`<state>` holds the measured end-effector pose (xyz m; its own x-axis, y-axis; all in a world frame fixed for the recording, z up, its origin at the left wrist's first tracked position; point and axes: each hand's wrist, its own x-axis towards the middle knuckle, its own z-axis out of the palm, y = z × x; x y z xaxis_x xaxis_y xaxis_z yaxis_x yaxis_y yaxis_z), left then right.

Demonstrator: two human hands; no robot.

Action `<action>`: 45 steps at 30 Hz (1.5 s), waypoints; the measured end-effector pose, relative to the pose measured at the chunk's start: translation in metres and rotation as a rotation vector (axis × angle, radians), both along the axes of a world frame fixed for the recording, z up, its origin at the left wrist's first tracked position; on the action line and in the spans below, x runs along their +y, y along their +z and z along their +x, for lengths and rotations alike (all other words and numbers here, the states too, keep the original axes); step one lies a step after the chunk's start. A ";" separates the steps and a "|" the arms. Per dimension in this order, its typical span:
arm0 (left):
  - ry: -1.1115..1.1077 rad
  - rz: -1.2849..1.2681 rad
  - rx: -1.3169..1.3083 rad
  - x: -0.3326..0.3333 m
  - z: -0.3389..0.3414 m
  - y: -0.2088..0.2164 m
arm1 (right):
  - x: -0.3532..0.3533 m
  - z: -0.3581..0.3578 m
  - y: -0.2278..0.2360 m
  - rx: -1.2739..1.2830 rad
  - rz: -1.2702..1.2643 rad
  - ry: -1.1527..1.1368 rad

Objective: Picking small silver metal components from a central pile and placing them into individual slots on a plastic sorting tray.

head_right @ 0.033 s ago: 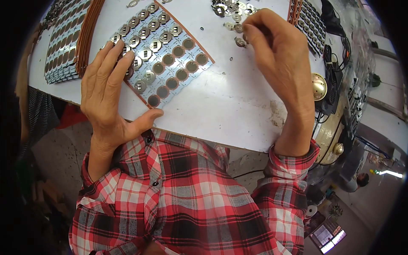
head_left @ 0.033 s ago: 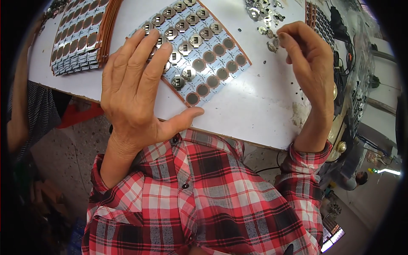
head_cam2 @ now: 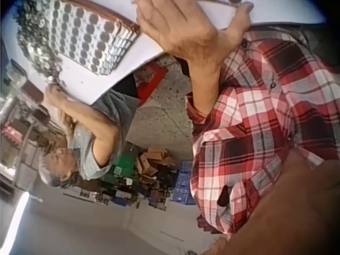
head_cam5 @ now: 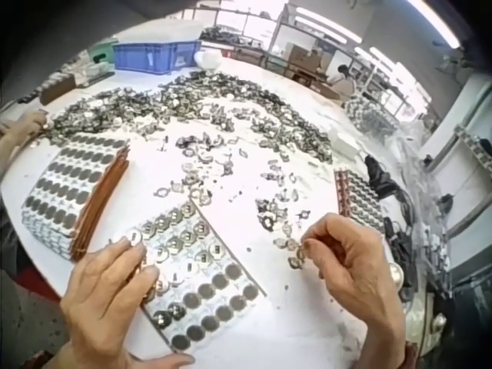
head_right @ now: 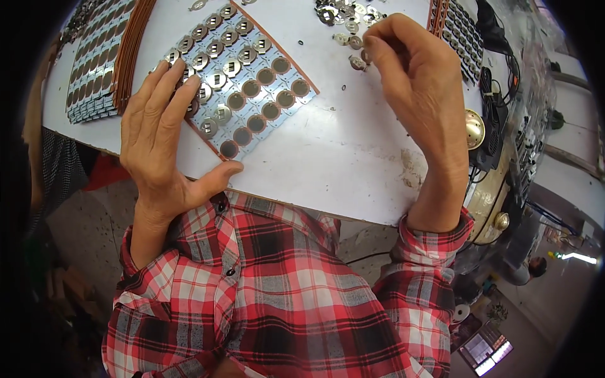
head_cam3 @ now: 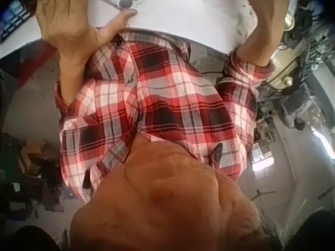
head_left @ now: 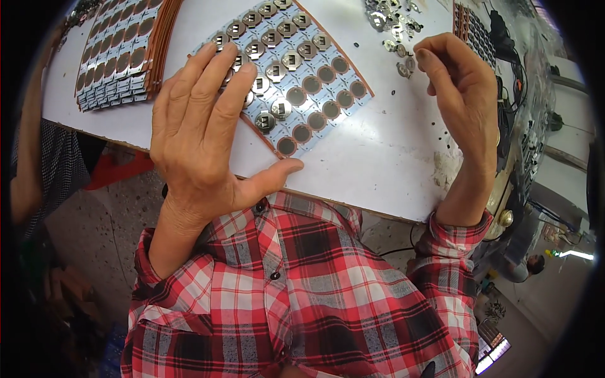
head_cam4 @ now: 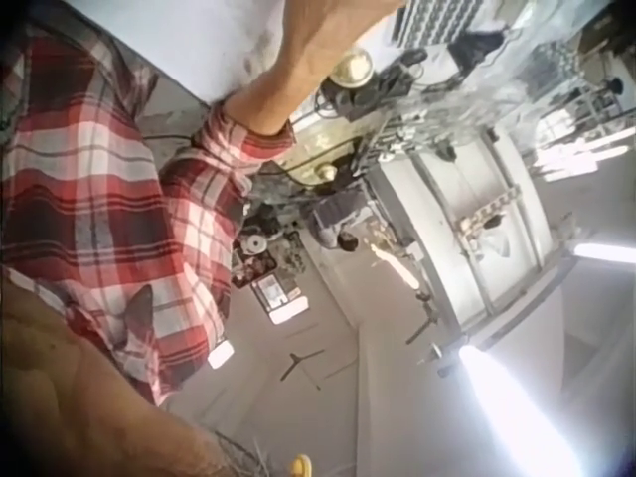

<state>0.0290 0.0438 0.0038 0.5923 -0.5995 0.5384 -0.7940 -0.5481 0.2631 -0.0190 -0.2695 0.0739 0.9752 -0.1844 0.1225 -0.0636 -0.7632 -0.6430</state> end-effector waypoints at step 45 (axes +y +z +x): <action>0.021 -0.076 0.022 -0.004 -0.002 0.000 | 0.012 0.010 -0.009 0.125 -0.231 0.047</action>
<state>0.0265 0.0400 0.0033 0.6163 -0.5451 0.5684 -0.7763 -0.5421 0.3217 -0.0089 -0.2579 0.0649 0.9922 -0.1199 0.0344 -0.0926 -0.8929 -0.4407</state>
